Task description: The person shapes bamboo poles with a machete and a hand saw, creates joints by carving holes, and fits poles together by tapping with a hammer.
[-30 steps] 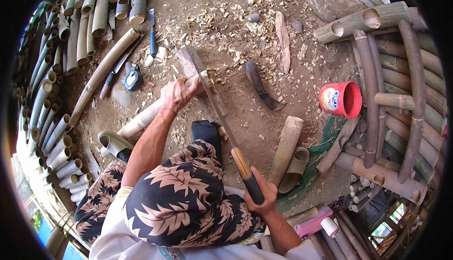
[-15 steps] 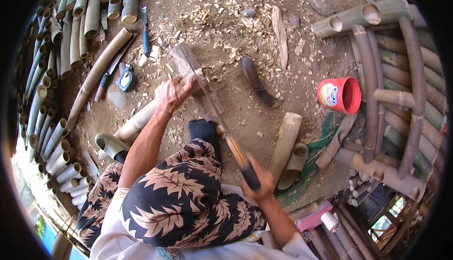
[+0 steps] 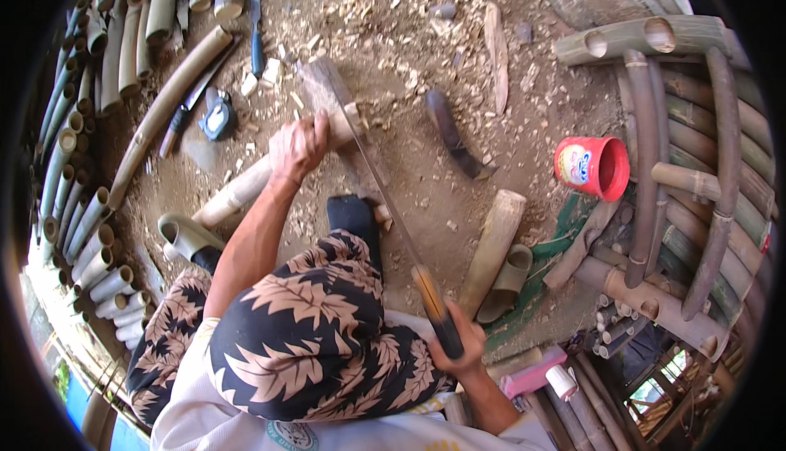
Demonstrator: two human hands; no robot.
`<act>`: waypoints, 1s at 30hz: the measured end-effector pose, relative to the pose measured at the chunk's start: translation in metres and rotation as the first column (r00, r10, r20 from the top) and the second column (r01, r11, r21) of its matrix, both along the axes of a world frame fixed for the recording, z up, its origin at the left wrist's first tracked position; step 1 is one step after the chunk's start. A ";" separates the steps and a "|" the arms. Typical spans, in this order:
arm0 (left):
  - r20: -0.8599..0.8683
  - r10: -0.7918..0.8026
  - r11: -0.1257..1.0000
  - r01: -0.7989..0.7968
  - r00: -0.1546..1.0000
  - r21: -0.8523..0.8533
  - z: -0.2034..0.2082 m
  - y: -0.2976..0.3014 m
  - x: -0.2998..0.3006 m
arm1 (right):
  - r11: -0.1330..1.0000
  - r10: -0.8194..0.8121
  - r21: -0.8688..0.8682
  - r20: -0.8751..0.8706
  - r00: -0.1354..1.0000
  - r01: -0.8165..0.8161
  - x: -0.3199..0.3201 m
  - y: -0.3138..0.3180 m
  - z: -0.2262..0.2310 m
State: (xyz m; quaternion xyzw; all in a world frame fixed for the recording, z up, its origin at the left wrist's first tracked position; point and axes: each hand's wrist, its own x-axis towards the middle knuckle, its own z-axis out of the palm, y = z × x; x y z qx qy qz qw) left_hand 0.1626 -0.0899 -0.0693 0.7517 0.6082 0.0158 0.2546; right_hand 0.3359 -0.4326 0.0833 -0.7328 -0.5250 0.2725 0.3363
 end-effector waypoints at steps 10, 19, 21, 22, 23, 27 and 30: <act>-0.021 -0.017 0.998 0.015 1.000 -0.058 0.010 0.003 0.013 | 0.994 -0.042 0.101 -0.011 0.999 0.043 -0.012 0.120 -0.050; -0.046 0.036 0.999 -0.037 0.998 -0.024 0.016 0.003 0.017 | 0.991 0.018 0.131 0.045 0.999 -0.023 0.003 0.084 -0.060; -0.011 0.012 1.000 -0.012 1.000 -0.022 0.016 0.003 0.027 | 0.984 -0.054 0.157 -0.175 0.983 0.082 -0.001 0.160 -0.060; -0.003 0.015 1.000 -0.015 1.000 -0.019 0.013 0.005 0.026 | 0.977 -0.048 0.191 -0.232 0.971 0.094 0.000 0.178 -0.057; -0.001 -0.014 1.000 0.014 1.000 0.026 0.006 0.003 0.022 | 0.967 -0.049 0.231 -0.224 0.973 0.102 -0.001 0.178 -0.048; -0.011 0.002 1.000 -0.002 1.000 -0.002 0.004 0.001 0.013 | 0.944 -0.068 0.320 -0.045 0.997 0.079 0.017 0.150 0.007; -0.114 -0.015 0.999 0.020 0.993 0.035 -0.006 0.000 -0.019 | 0.905 -0.184 0.395 0.024 0.983 0.160 0.051 0.152 0.004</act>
